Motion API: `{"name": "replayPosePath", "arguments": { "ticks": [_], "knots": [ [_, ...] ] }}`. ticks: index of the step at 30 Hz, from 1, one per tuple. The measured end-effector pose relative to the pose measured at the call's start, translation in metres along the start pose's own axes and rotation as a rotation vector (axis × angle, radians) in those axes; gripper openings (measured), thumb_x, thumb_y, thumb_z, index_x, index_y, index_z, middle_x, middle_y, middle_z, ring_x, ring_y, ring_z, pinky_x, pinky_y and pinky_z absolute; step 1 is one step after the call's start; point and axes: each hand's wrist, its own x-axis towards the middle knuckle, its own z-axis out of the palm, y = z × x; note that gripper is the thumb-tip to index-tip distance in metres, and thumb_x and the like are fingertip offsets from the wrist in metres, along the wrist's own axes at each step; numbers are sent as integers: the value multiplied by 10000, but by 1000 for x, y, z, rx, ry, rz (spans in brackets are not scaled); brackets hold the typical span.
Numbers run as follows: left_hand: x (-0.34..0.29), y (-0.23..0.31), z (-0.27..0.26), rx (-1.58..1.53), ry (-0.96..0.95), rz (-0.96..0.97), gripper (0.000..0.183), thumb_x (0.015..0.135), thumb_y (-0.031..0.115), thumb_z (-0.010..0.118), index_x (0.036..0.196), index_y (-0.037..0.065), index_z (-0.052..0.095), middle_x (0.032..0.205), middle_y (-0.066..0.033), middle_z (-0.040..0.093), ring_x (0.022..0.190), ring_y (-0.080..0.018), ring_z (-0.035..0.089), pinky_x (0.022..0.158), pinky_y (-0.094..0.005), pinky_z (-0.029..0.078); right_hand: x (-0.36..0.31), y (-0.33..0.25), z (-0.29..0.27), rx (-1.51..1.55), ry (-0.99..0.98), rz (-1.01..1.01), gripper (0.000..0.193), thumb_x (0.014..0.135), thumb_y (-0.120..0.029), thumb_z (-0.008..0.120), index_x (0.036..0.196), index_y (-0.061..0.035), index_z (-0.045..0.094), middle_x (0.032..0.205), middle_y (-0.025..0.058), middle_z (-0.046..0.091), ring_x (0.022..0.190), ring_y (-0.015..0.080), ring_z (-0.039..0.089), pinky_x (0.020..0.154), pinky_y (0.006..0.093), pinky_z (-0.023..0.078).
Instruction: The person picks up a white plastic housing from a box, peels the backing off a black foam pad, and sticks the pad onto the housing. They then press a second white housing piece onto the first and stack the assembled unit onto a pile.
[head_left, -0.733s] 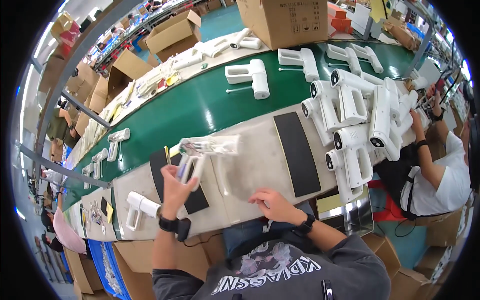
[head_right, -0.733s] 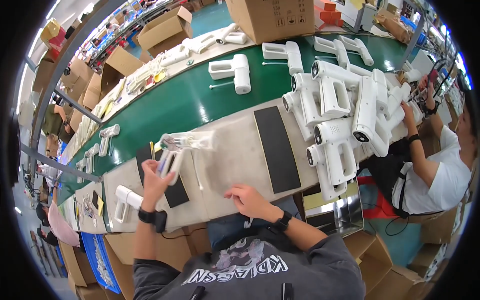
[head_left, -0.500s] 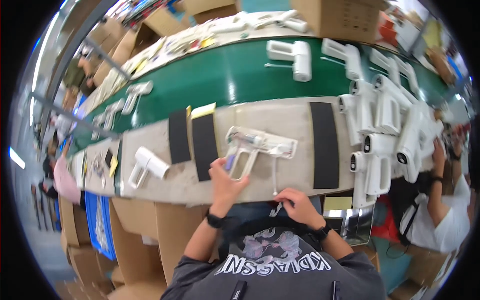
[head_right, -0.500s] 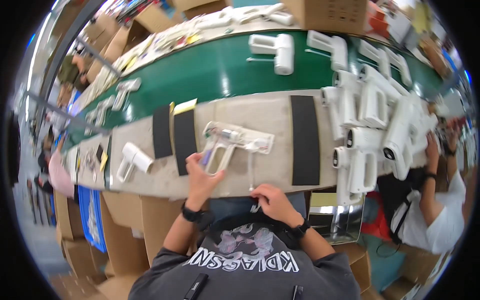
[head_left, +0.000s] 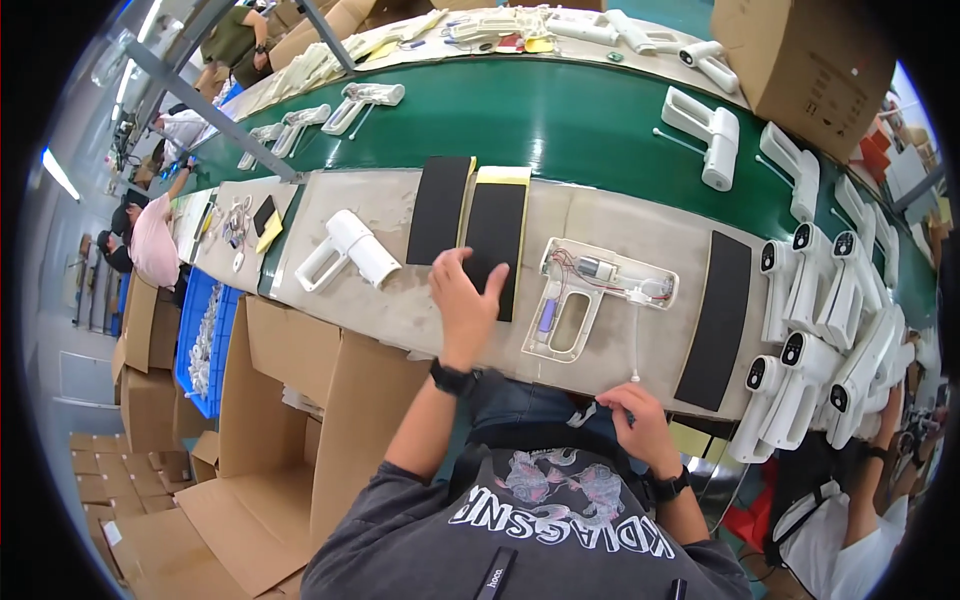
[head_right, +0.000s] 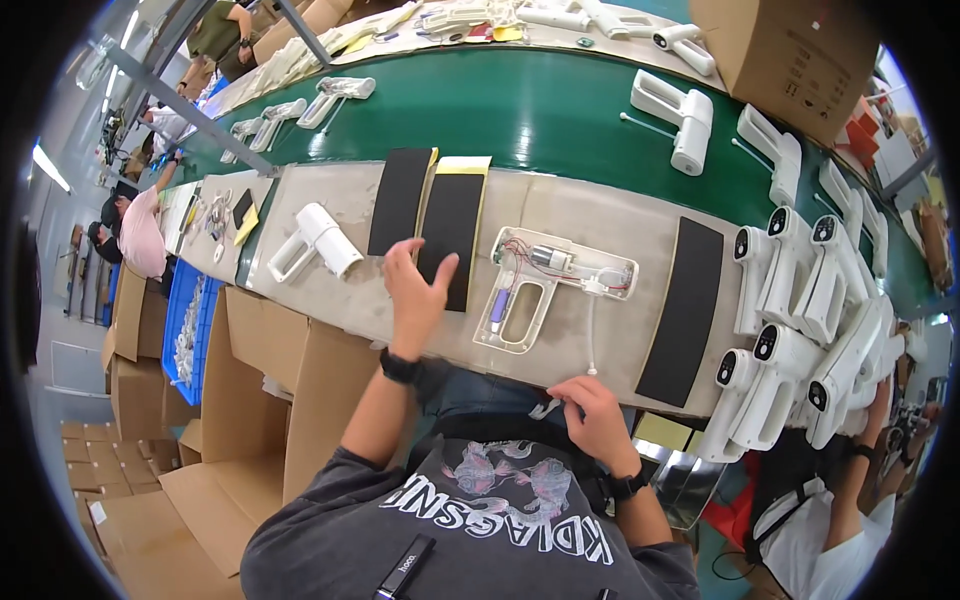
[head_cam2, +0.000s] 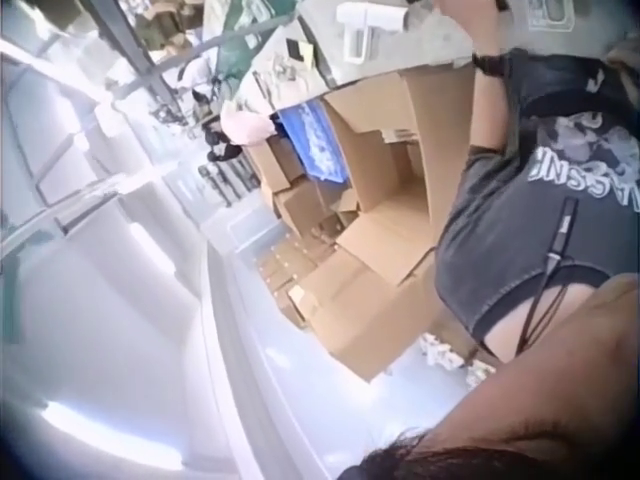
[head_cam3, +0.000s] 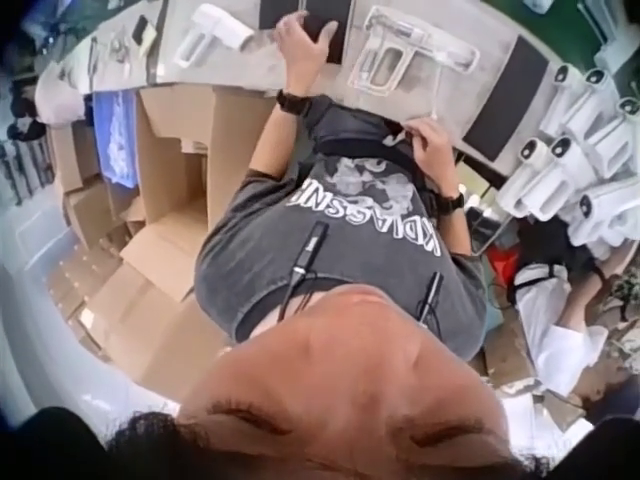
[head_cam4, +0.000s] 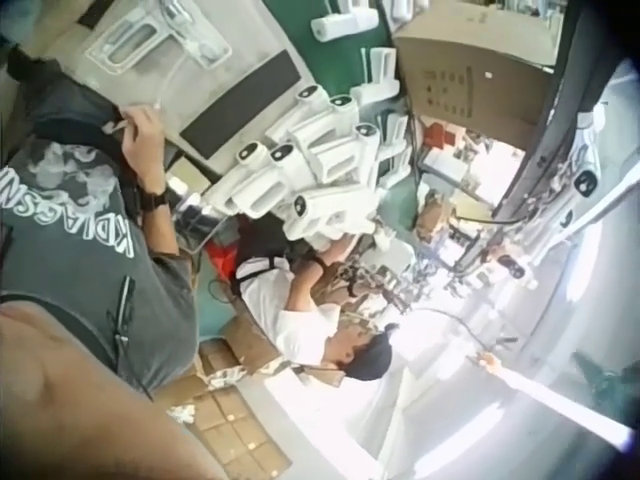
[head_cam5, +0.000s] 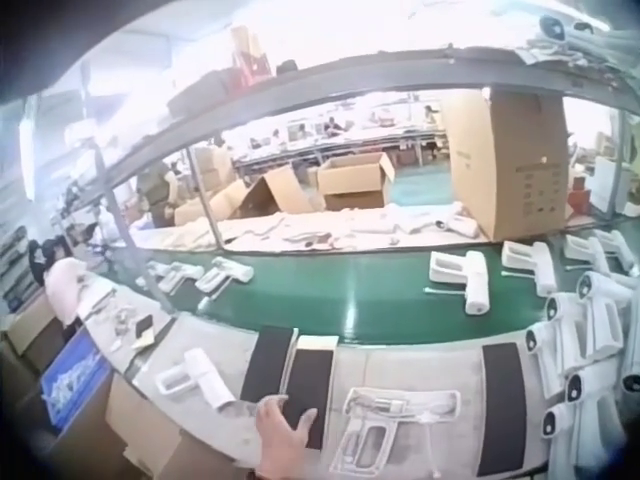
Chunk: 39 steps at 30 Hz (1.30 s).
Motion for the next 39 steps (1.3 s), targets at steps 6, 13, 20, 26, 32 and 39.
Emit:
{"name": "replayPosePath", "arguments": {
  "ticks": [6,13,20,26,32,39],
  "knots": [
    [35,-34,3,63,-278,-232,839,772,366,863,1356,-34,413,1108,-189,642,993,-287,646,859,-386,531,21,-14,7,-49,-23,-116,273,794,125,569,985,-19,700,923,116,685,867,305,654,775,380,530],
    [41,-58,-10,-233,-426,-381,702,854,299,801,1368,-39,464,982,-152,717,889,-176,689,773,-305,549,33,-22,18,-12,-60,-102,263,804,120,578,994,-16,698,936,122,691,886,302,655,790,374,525],
    [58,-22,22,-148,-359,-348,772,811,475,804,1290,-71,544,1148,-245,680,1044,-316,695,884,-379,548,48,-35,29,-93,-208,-219,253,820,95,603,1016,-33,701,963,118,686,905,300,653,789,378,527],
    [72,-36,0,-785,-611,-478,538,890,216,766,1292,-66,547,1147,-127,680,1009,-158,676,836,-283,560,49,-39,29,-93,-190,-227,235,835,83,604,1021,-26,696,964,117,677,912,296,653,800,364,530],
    [16,-1,-108,-1036,-770,-551,579,871,31,729,1401,-14,499,1278,-101,639,1134,-176,633,979,-325,516,60,-53,20,110,56,-158,281,882,78,613,1139,-11,683,1066,123,645,866,238,647,792,315,525],
    [-65,15,-111,-1079,-1023,-581,645,868,14,728,1439,-20,432,1321,-81,595,1209,-154,558,1038,-317,452,88,-58,33,57,127,-155,270,883,24,675,1152,-2,688,1073,123,648,883,223,655,793,314,528]
  ]
}}
